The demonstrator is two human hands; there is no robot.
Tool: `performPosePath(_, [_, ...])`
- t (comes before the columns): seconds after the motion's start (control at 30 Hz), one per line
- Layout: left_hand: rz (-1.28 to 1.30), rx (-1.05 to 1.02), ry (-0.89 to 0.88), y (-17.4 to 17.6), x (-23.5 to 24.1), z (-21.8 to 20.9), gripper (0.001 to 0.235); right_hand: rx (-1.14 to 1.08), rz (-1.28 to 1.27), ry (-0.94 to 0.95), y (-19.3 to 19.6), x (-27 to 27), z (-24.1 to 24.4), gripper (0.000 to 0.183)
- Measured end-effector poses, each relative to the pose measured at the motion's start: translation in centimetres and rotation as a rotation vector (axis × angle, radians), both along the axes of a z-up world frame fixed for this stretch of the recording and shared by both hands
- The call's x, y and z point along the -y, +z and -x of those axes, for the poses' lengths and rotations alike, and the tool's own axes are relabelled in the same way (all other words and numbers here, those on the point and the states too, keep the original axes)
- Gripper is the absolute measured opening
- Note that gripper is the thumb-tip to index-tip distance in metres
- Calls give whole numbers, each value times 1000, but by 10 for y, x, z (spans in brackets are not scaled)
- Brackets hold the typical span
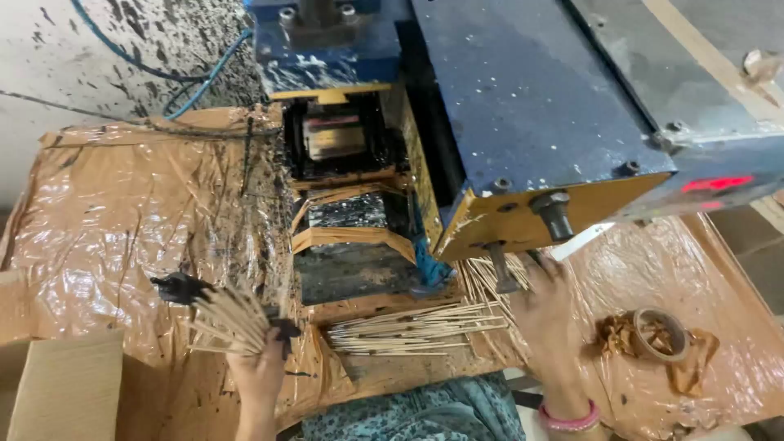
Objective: Feeding wooden sticks into a processing machine and retrieving fallen sticks from the floor.
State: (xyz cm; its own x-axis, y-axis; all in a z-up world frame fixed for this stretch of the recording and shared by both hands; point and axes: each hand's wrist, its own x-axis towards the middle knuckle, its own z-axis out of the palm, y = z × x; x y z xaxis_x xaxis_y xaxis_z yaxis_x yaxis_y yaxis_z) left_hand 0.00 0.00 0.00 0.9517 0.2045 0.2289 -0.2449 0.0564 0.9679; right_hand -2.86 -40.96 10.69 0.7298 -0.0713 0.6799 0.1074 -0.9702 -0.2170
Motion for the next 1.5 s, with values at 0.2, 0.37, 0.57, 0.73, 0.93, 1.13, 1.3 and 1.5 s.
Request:
performPosePath(0.2, [-531, -269, -535, 50, 48, 6, 1, -612, -1147, 632, -58, -48, -3, 35])
performPosePath(0.37, [-204, -285, -422, 72, -7, -45, 21, -527, -998, 777, -28, -52, -56, 23])
performPosePath(0.57, [306, -258, -260, 54, -13, -147, 6, -167, -75, 705, 20, -111, -120, 31])
performPosePath(0.73, [548, -603, -274, 62, 13, -164, 6, 9, 188, 520, -17, -95, -144, 37])
performPosePath(0.93, [585, -492, -381, 69, 20, -161, 13, -249, -107, 438, -64, -65, -134, 31])
performPosePath(1.13, [467, -360, -279, 15, 10, -123, 15, -481, -436, 383, -104, -54, -160, 26])
performPosePath(1.3, [-429, 38, 152, -59, -8, -26, 57, 11, -264, 338, 8, -63, -35, 22])
performPosePath(1.5, [-388, -50, 390, -77, -40, 42, 8, -36, -121, -87, -39, 16, -2, 38])
